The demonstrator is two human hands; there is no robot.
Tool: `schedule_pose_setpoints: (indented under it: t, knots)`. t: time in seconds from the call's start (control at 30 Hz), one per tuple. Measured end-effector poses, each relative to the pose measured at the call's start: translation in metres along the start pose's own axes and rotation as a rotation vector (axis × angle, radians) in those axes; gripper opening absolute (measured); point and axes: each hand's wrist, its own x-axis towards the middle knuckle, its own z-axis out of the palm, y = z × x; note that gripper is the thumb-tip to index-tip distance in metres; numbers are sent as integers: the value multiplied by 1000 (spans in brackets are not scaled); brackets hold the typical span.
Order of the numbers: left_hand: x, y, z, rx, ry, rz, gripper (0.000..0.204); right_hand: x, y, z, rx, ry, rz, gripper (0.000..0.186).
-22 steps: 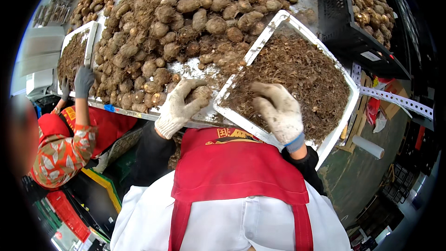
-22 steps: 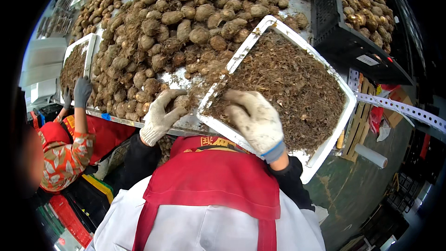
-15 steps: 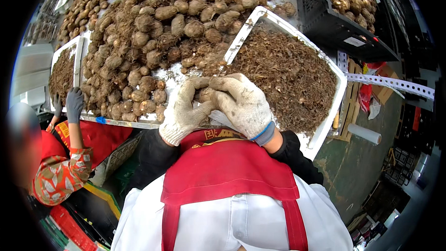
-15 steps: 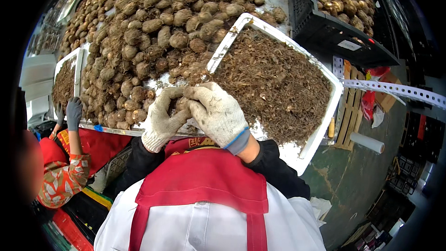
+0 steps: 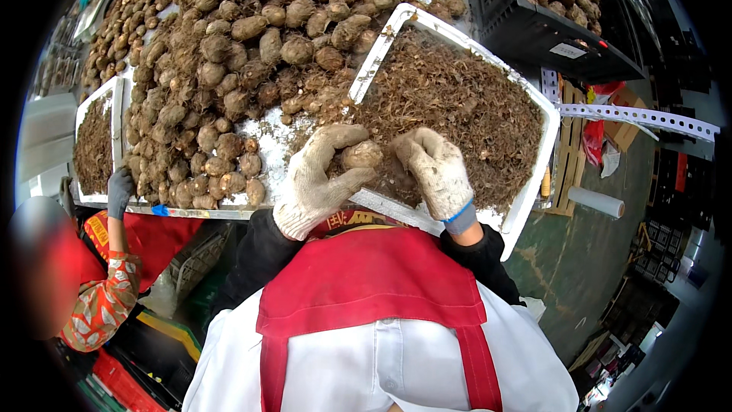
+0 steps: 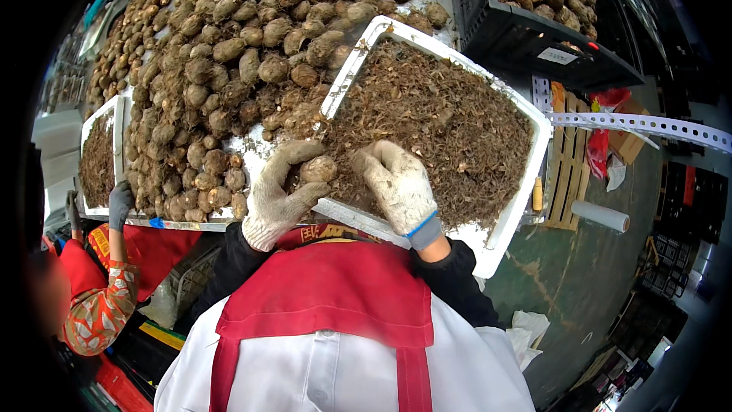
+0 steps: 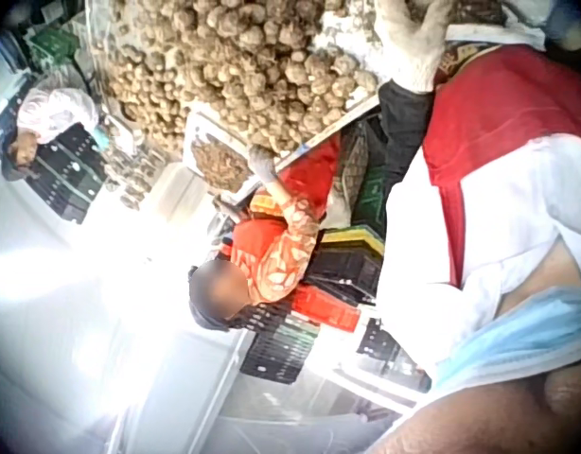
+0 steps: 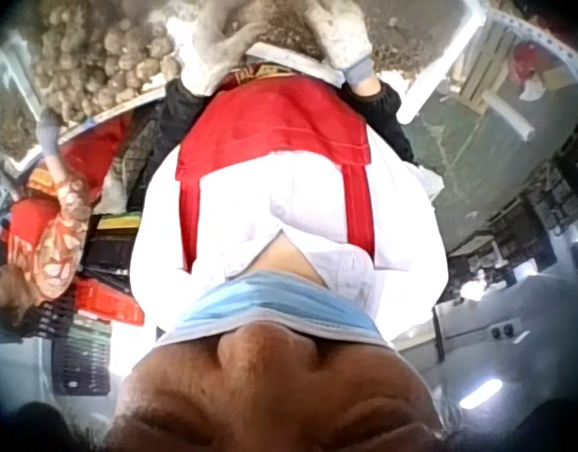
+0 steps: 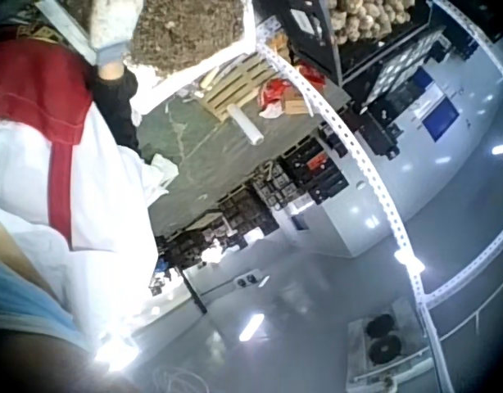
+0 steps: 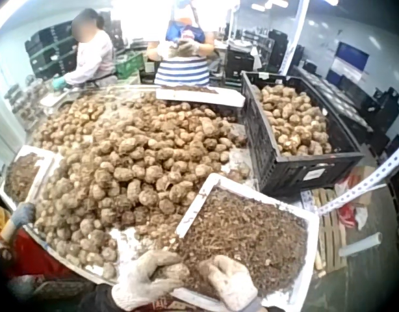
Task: The person stands at a processing table and peels the skin off root vegetables by hand. They pick up each vegetable from a large pile, rub the skin off with gloved hands, and place the cleaned vegetable into a white bin. A coworker is visible in the background performing a similar task.
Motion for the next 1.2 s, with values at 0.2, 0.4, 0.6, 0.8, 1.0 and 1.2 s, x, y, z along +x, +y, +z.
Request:
schedule_pose_setpoints:
  t: [0.2, 0.4, 0.6, 0.8, 1.0, 1.2]
  knots:
    - [4, -1, 0, 118, -4, 145, 50, 0, -39, -5, -7, 2, -268, 26]
    - [5, -3, -1, 190, 28, 214, 50, 2, -41, 10, -47, 55, -255, 25]
    - [2, -2, -1, 133, 52, 153, 47, 5, -36, 5, -63, 7, -402, 22]
    - [-1, 5, 1, -117, 34, -143, 51, 7, -22, 4, -195, 49, -616, 23]
    - [-1, 19, -3, -336, -33, -349, 44, -4, -36, 14, 107, 79, -265, 32]
    - [0, 15, -9, -412, -102, -476, 40, -8, -40, 20, 29, 130, -353, 41]
